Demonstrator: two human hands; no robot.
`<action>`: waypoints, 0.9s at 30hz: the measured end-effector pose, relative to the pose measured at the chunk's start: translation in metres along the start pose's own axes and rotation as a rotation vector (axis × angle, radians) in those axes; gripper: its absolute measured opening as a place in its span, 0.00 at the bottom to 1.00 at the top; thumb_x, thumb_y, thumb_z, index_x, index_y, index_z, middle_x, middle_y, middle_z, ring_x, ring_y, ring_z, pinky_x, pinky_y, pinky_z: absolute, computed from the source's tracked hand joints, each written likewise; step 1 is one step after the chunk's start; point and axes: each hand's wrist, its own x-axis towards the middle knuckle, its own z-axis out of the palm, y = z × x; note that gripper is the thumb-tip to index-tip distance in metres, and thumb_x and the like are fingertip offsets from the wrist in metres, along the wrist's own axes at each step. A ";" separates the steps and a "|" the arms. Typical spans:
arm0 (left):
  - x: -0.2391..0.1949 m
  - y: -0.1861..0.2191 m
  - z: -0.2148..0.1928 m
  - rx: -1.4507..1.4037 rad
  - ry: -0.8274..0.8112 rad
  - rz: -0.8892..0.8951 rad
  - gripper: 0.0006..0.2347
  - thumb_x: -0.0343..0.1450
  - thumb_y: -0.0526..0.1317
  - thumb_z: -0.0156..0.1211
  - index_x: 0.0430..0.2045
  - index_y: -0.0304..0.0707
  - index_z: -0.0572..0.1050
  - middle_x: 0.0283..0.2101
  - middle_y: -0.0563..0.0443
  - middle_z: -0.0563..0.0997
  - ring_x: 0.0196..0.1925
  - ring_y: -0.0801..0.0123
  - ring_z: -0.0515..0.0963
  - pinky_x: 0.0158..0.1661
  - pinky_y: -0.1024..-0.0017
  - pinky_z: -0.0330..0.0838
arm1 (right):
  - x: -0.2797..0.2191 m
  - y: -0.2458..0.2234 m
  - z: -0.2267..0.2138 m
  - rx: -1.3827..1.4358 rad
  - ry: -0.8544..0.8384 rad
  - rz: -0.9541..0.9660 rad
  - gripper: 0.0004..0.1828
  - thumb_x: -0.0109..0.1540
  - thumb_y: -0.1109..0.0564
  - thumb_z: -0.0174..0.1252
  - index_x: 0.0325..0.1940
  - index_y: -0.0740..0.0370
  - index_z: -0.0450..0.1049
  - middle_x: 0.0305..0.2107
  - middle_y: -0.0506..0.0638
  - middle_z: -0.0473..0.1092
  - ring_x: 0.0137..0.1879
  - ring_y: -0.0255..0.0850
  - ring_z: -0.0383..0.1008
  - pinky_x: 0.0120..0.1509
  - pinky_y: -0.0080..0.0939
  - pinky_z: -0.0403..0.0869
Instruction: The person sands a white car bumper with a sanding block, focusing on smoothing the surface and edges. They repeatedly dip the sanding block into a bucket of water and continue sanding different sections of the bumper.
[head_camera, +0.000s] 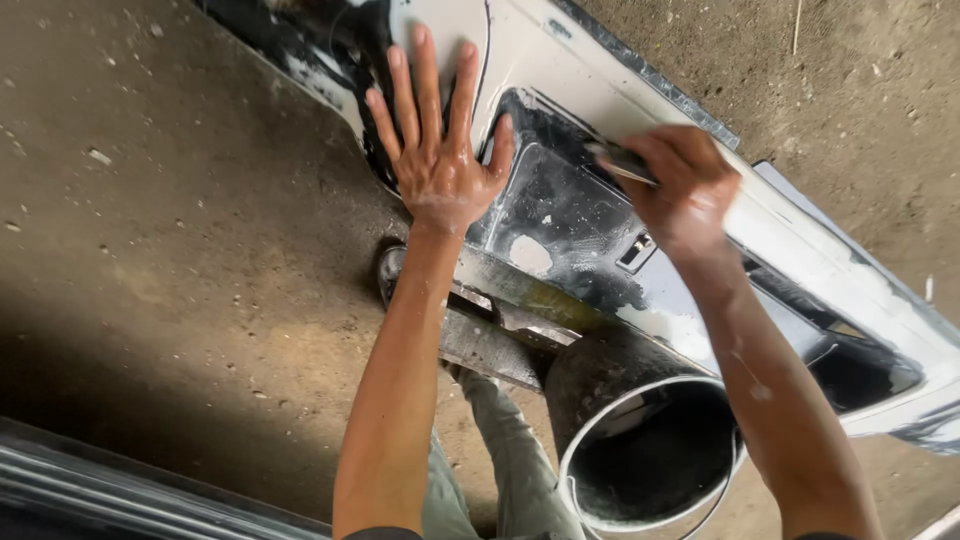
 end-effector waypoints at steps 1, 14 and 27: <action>-0.001 -0.003 0.007 -0.005 0.007 -0.008 0.25 0.78 0.58 0.44 0.71 0.54 0.61 0.75 0.41 0.55 0.78 0.47 0.50 0.73 0.45 0.33 | -0.013 -0.001 -0.017 -0.002 -0.002 -0.011 0.13 0.63 0.51 0.76 0.45 0.59 0.82 0.40 0.51 0.77 0.42 0.39 0.79 0.40 0.34 0.78; -0.005 -0.012 0.025 -0.110 0.374 0.112 0.26 0.82 0.55 0.48 0.76 0.56 0.55 0.79 0.49 0.49 0.82 0.55 0.47 0.79 0.50 0.33 | -0.041 0.002 -0.033 -0.044 0.009 0.077 0.14 0.66 0.49 0.78 0.44 0.58 0.82 0.38 0.49 0.78 0.42 0.38 0.75 0.44 0.40 0.75; 0.009 -0.004 -0.011 -0.004 -0.168 -0.045 0.26 0.76 0.59 0.41 0.69 0.55 0.59 0.73 0.44 0.56 0.76 0.51 0.52 0.70 0.44 0.40 | -0.049 0.006 -0.037 0.013 -0.057 0.190 0.14 0.67 0.49 0.76 0.44 0.60 0.82 0.38 0.48 0.79 0.43 0.37 0.79 0.49 0.41 0.79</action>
